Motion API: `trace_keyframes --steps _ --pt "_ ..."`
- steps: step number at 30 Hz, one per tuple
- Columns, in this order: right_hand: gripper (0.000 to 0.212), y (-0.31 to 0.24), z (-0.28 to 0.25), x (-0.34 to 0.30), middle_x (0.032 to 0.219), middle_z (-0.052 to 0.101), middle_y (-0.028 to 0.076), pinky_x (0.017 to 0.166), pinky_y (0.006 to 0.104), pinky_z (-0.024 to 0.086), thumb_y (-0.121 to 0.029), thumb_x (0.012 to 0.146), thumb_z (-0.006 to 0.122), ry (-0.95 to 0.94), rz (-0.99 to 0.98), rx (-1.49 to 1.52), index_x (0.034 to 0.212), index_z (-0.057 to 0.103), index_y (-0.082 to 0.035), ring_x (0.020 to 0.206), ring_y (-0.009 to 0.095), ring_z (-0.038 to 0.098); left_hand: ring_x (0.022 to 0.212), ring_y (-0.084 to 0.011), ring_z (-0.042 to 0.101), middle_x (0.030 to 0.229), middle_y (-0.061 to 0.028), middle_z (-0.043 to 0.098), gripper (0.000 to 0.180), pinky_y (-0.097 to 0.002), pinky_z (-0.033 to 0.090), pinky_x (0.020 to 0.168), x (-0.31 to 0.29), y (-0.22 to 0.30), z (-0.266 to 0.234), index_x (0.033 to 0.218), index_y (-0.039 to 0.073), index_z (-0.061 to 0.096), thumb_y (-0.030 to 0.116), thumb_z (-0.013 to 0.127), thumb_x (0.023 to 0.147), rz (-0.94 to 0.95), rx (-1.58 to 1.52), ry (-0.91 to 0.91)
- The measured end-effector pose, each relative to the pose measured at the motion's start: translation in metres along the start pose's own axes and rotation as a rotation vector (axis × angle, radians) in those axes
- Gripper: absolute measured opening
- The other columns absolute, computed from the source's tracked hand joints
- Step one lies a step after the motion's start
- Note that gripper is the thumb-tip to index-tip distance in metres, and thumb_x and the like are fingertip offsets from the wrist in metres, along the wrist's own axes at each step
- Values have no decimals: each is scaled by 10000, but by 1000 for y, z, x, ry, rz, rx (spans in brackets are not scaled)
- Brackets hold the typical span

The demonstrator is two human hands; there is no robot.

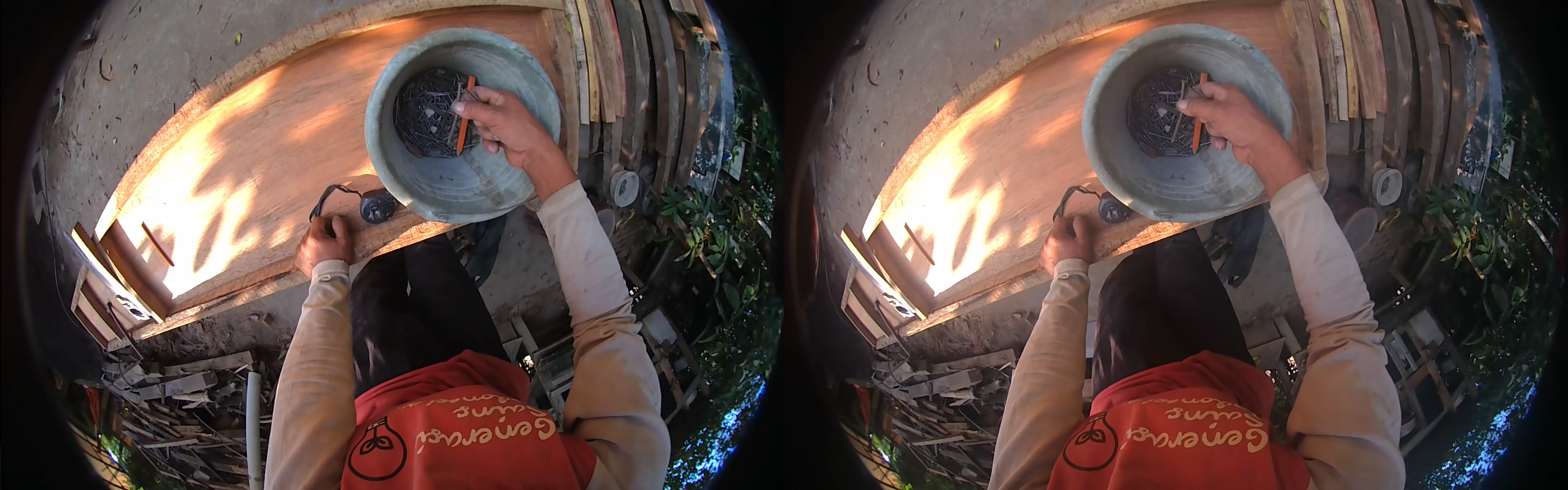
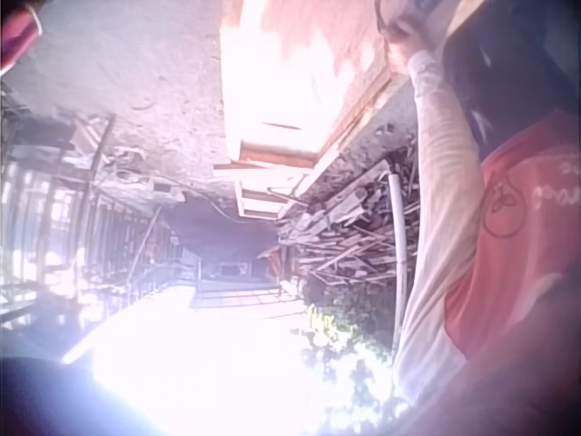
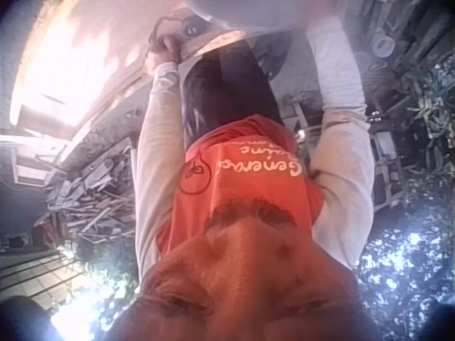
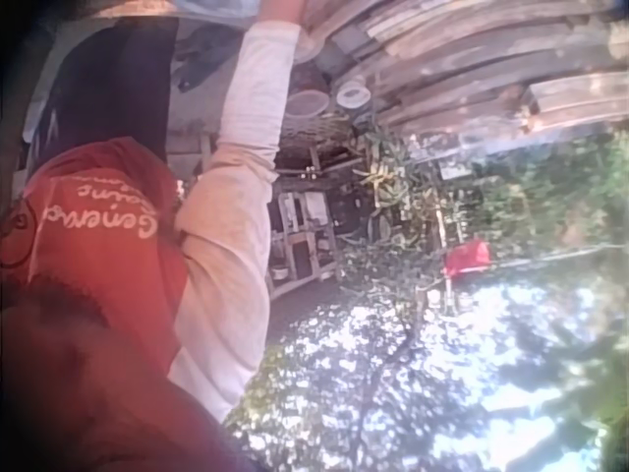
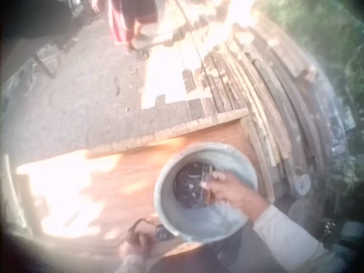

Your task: The person straightens several nails by placing them on a wooden stump and striking them with a hammer.

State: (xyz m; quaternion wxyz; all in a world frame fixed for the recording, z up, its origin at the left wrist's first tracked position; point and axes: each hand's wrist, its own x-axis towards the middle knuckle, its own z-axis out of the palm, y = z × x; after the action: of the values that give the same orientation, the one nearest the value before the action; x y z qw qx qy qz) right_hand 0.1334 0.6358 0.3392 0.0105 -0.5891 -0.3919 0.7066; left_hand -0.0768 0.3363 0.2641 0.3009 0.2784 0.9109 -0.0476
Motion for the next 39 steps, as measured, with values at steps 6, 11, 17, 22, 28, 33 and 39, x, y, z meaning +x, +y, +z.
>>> trace_keyframes --steps 6,11,17,22,28,33,39 --pt "229 1 29 1 889 703 202 786 473 517 -225 911 632 118 -419 -897 1064 714 -75 867 405 669 854 -365 703 884 -142 737 356 -494 545 755 -1 1 0 908 175 685 517 594 863 -6 23 -7" --pt "272 16 45 9 886 715 177 777 499 529 -152 878 617 -226 -504 -1265 1131 718 -141 850 382 684 846 -369 704 889 -142 738 353 -497 546 750 -2 2 -1 916 178 687 513 590 866 -6 -1 -1" --pt "280 -5 11 -11 842 711 159 743 494 532 -160 862 623 58 -489 -1595 1126 709 -130 812 375 686 842 -370 704 879 -141 737 343 -500 545 748 -1 1 1 919 180 689 504 591 864 9 6 9" --pt "243 -38 4 -29 818 682 171 726 499 501 -276 984 535 194 -376 -1248 1023 676 -82 789 376 670 852 -371 702 886 -141 736 342 -501 543 753 0 -4 1 917 177 688 501 592 863 10 -17 13" --pt "307 -7 2 0 814 642 231 726 492 470 -330 1021 525 153 -552 -972 1120 598 -49 812 440 627 855 -364 702 886 -137 736 353 -499 540 757 -1 1 -1 896 169 680 510 596 861 17 20 12" --pt "274 7 28 11 874 666 245 766 518 485 -260 987 539 6 -416 -1095 1167 588 -59 877 449 640 849 -364 701 885 -137 736 349 -496 539 755 -2 3 -1 897 171 685 508 601 861 10 10 12" --pt "345 18 25 -6 901 699 221 784 519 516 -122 884 577 -132 -404 -1469 1224 629 -96 882 404 677 837 -359 701 866 -133 736 341 -490 541 746 -1 0 0 884 179 691 508 601 862 5 -5 24"
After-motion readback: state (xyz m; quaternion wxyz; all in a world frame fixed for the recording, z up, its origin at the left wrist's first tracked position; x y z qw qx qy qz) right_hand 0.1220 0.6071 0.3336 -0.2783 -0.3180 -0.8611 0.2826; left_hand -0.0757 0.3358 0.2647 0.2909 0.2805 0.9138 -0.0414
